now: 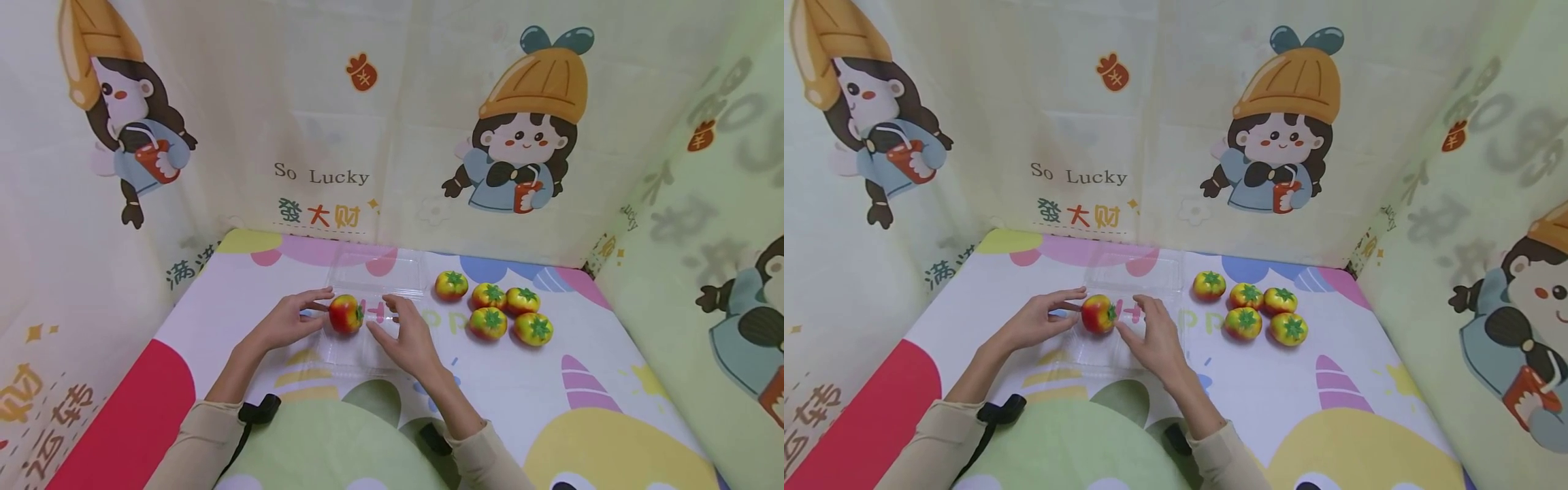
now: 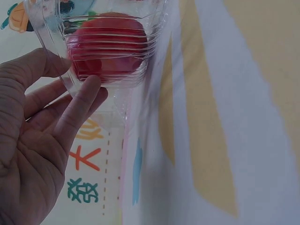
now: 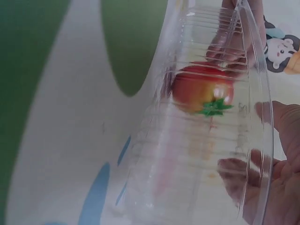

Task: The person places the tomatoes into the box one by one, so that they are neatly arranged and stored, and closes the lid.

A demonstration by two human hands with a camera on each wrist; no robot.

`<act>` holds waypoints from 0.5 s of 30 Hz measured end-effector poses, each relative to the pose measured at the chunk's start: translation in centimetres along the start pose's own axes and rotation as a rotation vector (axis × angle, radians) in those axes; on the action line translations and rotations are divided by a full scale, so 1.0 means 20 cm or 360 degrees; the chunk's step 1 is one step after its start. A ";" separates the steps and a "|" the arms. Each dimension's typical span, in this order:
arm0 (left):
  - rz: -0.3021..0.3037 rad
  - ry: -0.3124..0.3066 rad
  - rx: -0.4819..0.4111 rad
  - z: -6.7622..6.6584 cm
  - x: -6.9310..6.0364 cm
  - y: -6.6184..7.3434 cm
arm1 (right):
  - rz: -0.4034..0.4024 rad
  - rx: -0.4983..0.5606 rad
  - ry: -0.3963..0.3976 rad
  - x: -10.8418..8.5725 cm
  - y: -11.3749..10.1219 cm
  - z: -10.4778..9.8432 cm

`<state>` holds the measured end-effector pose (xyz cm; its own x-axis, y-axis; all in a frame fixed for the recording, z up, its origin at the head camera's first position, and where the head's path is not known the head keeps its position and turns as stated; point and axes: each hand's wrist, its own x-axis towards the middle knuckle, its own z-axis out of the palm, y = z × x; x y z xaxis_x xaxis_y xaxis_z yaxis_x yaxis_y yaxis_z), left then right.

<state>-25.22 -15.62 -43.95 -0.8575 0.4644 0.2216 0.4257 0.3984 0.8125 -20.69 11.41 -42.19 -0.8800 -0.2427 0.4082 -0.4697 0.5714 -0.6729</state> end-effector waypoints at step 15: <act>-0.0036 -0.0008 -0.0005 0.00 0.00 0.01 | -0.0004 -0.0073 0.0040 -0.07 0.08 -0.09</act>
<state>-25.18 -15.49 -43.76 -0.8655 0.4592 0.2004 0.4053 0.4066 0.8188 -20.04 14.15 -42.71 -0.8765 -0.2248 0.4256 -0.4677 0.6064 -0.6430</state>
